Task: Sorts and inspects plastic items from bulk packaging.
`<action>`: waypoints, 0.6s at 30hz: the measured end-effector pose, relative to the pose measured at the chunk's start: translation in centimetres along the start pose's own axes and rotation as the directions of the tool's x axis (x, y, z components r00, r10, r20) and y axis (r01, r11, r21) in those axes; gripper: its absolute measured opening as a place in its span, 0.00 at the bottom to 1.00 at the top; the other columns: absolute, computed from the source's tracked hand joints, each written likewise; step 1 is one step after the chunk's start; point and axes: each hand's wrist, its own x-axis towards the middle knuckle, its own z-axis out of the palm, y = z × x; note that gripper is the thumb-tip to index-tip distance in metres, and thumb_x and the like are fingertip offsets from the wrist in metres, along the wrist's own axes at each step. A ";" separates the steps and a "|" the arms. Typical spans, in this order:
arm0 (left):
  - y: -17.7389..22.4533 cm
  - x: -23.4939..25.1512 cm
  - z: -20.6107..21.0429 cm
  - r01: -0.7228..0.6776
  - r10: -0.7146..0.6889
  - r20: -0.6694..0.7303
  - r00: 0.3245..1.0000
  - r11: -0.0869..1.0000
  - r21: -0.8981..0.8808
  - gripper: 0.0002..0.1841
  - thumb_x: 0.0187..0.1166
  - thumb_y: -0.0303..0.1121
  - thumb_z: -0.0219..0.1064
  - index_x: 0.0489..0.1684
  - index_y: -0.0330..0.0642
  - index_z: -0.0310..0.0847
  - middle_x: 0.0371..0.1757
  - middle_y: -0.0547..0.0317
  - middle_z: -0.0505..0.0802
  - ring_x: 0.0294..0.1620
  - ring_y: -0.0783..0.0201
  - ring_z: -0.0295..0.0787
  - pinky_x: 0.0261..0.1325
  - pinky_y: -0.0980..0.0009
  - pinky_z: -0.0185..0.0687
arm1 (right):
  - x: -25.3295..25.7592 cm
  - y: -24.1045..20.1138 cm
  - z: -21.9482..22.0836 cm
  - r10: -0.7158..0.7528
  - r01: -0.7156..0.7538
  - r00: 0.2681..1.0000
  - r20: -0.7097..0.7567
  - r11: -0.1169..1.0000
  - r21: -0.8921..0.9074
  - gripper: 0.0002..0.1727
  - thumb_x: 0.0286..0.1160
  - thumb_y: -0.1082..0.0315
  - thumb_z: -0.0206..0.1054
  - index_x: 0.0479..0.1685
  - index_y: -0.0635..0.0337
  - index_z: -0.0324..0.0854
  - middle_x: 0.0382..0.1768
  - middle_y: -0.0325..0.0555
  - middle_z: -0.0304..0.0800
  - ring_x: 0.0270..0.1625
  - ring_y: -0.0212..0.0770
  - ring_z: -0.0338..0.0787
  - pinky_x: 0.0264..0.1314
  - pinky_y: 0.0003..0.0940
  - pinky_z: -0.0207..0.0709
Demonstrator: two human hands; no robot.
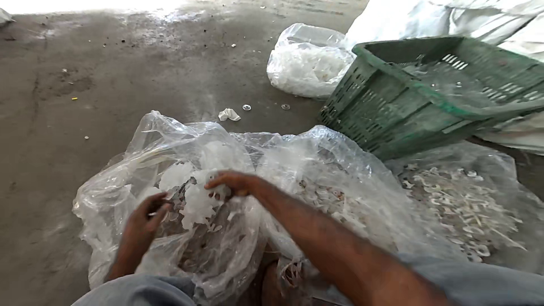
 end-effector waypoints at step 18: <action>-4.2 -9.7 -8.9 0.455 -0.318 -0.454 0.832 0.859 0.232 0.30 0.82 0.36 0.68 0.78 0.24 0.69 0.78 0.17 0.71 0.78 0.25 0.70 0.78 0.40 0.69 | -16.0 -19.7 -0.9 -0.040 0.004 0.999 -0.016 0.464 -0.886 0.12 0.77 0.59 0.74 0.45 0.59 0.87 0.28 0.46 0.91 0.21 0.35 0.81 0.23 0.31 0.72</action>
